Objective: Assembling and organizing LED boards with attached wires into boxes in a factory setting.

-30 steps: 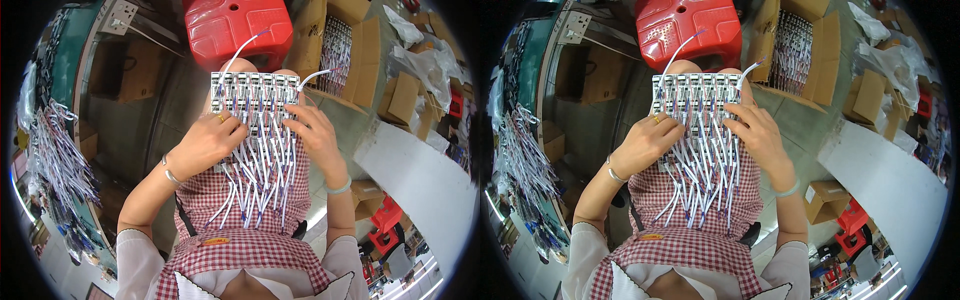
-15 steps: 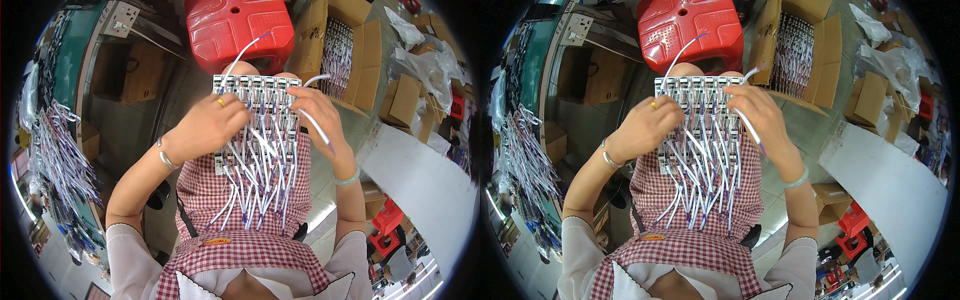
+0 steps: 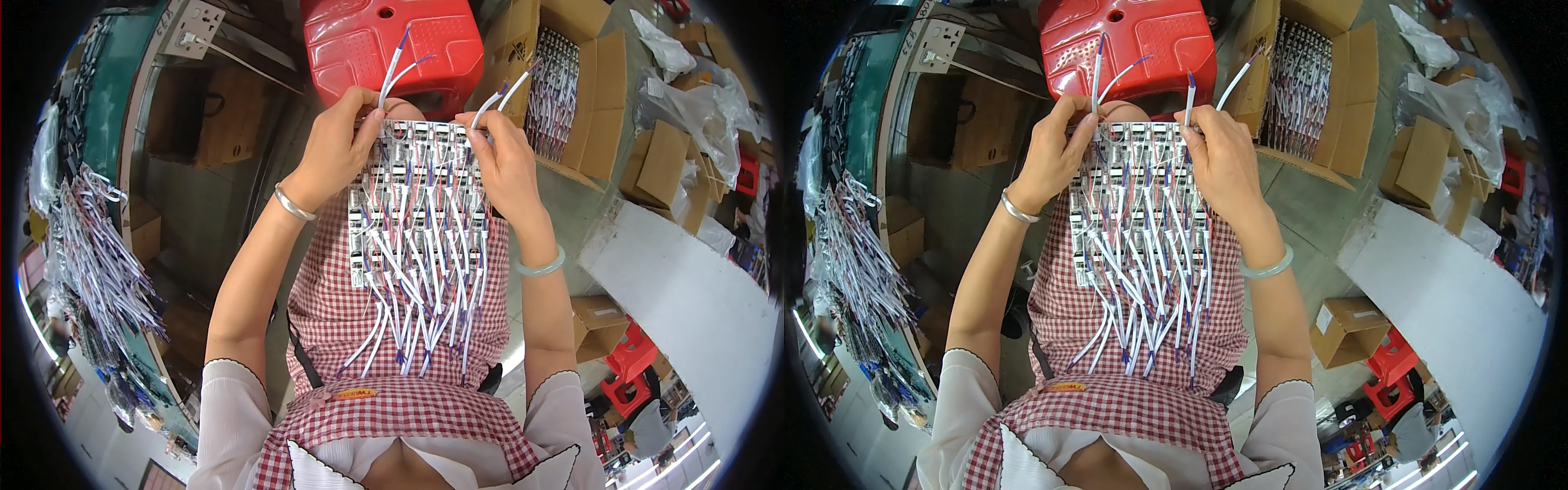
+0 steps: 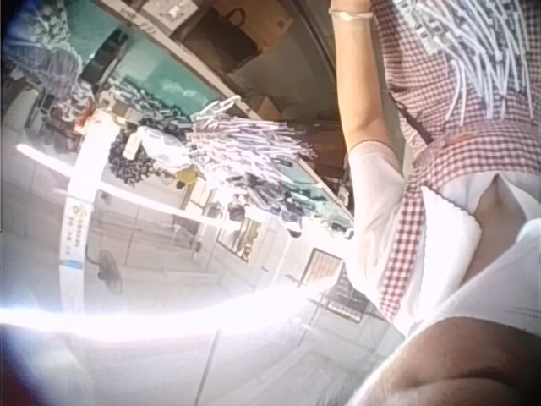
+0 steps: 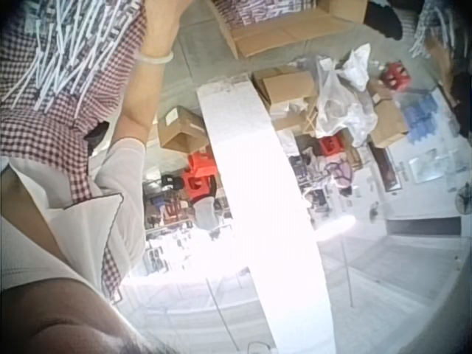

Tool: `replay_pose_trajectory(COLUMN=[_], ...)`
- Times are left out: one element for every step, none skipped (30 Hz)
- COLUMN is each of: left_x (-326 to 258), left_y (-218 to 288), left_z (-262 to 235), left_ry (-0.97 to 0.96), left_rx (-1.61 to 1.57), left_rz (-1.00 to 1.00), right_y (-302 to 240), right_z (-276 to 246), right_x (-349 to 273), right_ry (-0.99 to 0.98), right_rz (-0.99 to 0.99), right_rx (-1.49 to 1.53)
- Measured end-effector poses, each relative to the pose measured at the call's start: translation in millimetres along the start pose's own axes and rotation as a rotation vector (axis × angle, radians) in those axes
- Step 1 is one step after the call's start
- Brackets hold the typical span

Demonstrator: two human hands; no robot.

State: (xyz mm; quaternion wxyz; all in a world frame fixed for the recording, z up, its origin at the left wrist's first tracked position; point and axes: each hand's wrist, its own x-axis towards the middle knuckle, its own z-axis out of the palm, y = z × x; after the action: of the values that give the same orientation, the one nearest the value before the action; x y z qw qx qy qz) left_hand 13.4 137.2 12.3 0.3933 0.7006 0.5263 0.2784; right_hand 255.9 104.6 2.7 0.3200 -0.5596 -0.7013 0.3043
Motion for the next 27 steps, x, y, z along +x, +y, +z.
replay_pose_trajectory(left_x=[0,1,2,2,3,3,3,4,3,4,4,4,3,3,0,-5,-9,-14,-22,-32,-41,-48,-53,-58,-59,-60,-61], left_y=[-1,-2,-2,-2,-2,-2,-1,-1,0,0,1,3,5,7,10,14,17,21,25,29,33,40,44,44,44,44,45], left_z=[1,1,3,4,5,5,5,5,5,5,5,4,2,1,-1,-3,-5,-7,-9,-13,-15,-14,-13,-11,-11,-11,-10], left_ry=[0.018,0.037,0.036,0.056,0.077,0.077,0.081,0.085,0.085,0.091,0.096,0.096,0.149,0.202,0.199,0.257,0.314,0.348,0.347,0.173,-0.002,-0.125,-0.248,-0.342,-0.342,-0.377,-0.412], left_rx=[-0.017,-0.034,-0.037,-0.021,-0.005,-0.006,-0.006,-0.006,-0.007,-0.007,-0.006,-0.007,0.016,0.039,0.036,0.164,0.292,0.377,0.375,0.4,0.426,0.447,0.467,0.508,0.51,0.56,0.608], left_rz=[0.006,0.012,0.011,0.031,0.051,0.049,0.048,0.048,0.047,0.008,-0.031,-0.031,-0.016,-0.001,-0.001,0.108,0.217,0.358,0.358,0.46,0.559,0.585,0.611,0.619,0.62,0.621,0.624], right_y=[2,3,6,8,11,13,16,17,12,6,1,-1,-2,-3,-1,2,3,-1,-5,-9,-12,-14,-15,-18,-21,-27,-29], right_z=[2,4,5,7,8,10,11,12,11,10,9,9,10,11,11,11,10,4,0,-2,-5,-9,-14,-17,-17,-16,-15], right_x=[1,3,4,5,6,6,7,7,8,9,9,6,3,-1,-6,-13,-19,-29,-41,-53,-62,-67,-71,-72,-71,-69,-69], right_ry=[0.03,0.059,0.058,0.074,0.09,0.089,0.091,0.094,0.093,0.107,0.121,0.121,0.243,0.365,0.365,0.516,0.666,0.689,0.689,0.658,0.625,0.626,0.346,0.065,0.068,-0.038,-0.144], right_rz=[0.021,0.041,0.043,0.06,0.077,0.078,0.109,0.139,0.14,0.207,0.275,0.275,0.238,0.2,0.202,0.092,-0.02,-0.048,-0.047,-0.07,-0.094,-0.094,-0.203,-0.308,-0.309,-0.326,-0.341], right_rx=[0.031,0.062,0.06,0.1,0.139,0.138,0.161,0.184,0.183,0.239,0.295,0.295,0.259,0.222,0.22,0.17,0.118,0.03,0.028,-0.093,-0.211,-0.211,-0.174,-0.132,-0.132,-0.191,-0.254])
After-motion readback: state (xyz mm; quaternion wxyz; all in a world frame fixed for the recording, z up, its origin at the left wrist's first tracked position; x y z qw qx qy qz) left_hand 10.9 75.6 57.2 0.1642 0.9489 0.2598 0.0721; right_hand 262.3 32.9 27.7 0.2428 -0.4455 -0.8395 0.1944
